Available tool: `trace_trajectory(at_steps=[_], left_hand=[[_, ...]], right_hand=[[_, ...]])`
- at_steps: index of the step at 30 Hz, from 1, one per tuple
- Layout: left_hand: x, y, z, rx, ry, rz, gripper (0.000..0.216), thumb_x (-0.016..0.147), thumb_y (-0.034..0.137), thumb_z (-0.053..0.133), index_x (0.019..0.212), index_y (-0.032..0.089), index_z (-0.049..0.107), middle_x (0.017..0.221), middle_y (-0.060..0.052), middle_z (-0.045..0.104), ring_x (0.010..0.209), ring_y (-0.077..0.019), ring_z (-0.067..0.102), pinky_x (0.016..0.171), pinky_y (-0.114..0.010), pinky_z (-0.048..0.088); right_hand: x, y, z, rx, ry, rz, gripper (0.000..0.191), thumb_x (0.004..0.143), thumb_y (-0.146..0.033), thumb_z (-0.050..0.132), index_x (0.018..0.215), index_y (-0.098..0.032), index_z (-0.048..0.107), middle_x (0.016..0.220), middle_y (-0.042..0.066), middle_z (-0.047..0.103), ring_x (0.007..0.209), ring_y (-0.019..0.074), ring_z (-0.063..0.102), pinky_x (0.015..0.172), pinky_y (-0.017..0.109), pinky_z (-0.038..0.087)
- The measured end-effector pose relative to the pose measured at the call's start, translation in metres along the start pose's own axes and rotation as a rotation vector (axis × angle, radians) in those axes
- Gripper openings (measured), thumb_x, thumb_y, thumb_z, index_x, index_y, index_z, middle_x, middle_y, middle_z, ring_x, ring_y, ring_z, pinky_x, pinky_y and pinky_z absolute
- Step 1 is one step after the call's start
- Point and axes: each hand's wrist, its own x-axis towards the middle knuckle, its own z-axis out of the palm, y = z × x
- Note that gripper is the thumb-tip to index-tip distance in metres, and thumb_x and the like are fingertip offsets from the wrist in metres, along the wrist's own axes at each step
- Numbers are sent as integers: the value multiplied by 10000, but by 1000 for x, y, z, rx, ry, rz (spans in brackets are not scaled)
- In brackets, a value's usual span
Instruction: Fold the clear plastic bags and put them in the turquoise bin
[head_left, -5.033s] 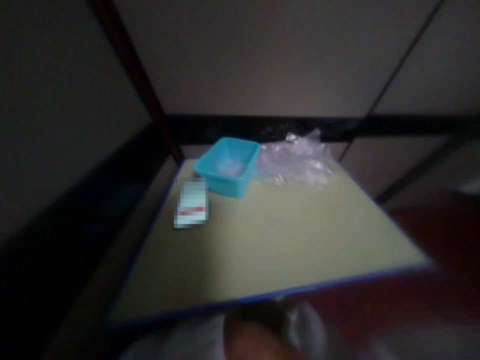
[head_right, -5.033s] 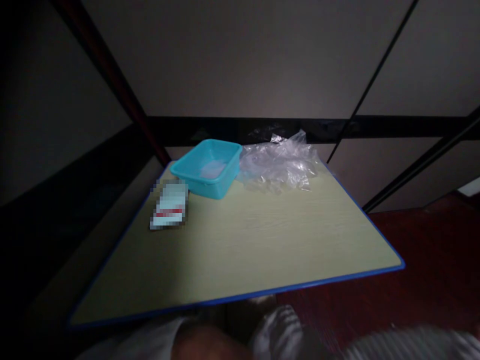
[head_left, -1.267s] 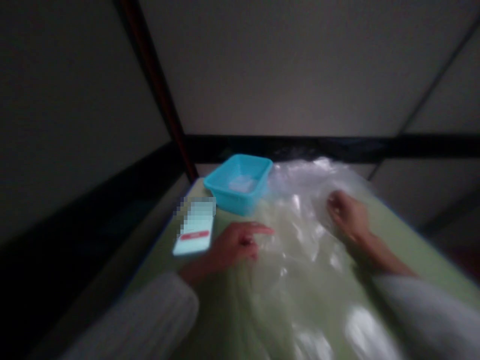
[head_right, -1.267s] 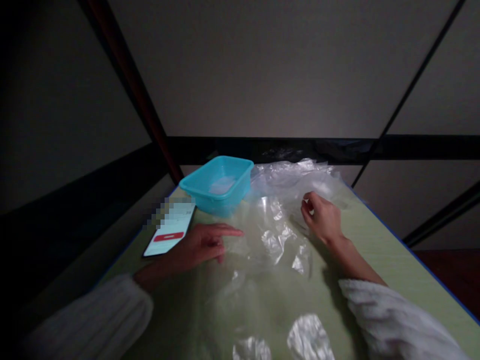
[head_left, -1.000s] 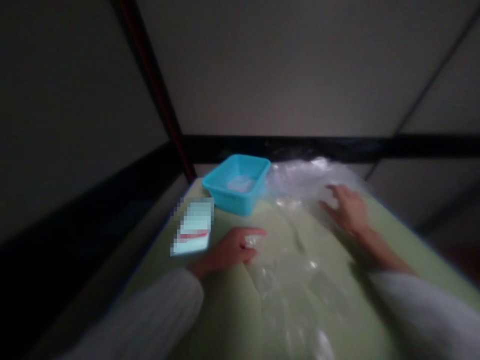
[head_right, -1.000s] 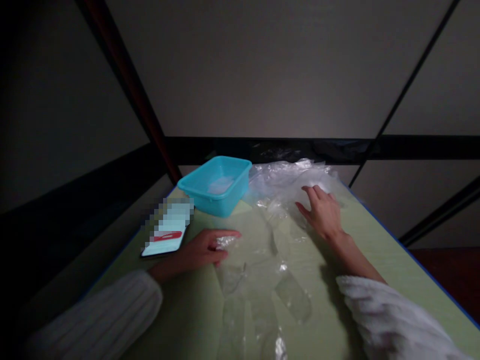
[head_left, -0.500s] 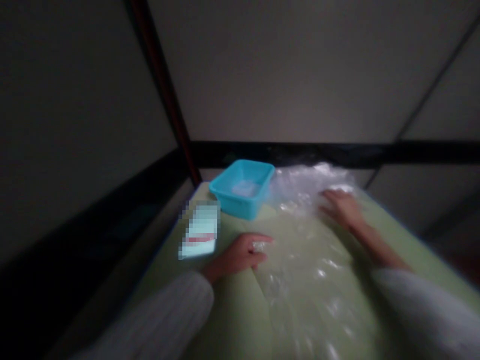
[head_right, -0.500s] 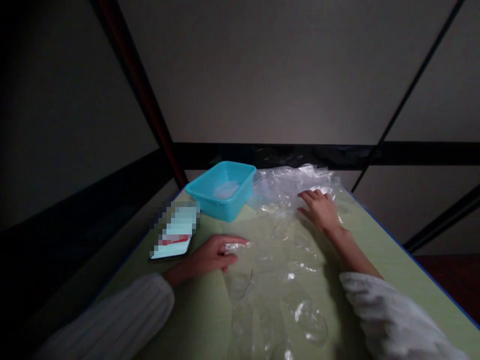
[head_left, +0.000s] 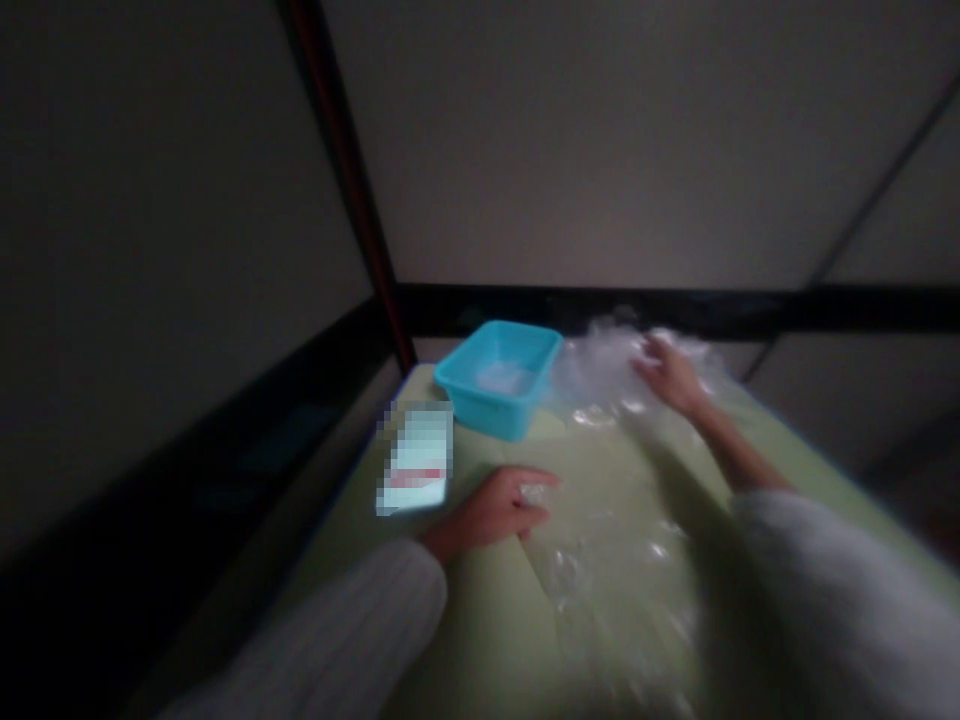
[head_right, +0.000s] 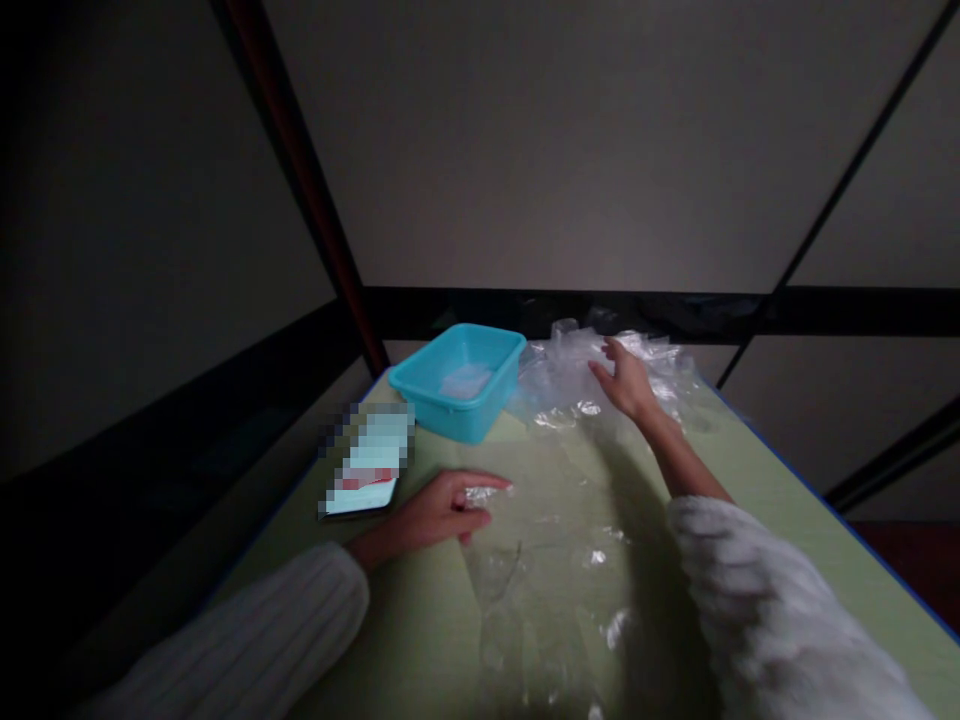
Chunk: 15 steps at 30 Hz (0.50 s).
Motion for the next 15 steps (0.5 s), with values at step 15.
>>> trace_trajectory(at_steps=[15], left_hand=[[-21,39,4,623,430,429,322,764,173,607,1084,187,576,1039,-57,493,994,-192,512,883,-357,451]], right_hand=[[-95,-51,1,233,-730,-249,345,951,-245,396,1233,-144,566,1261,144,604,1159,231,572,990,432,464]])
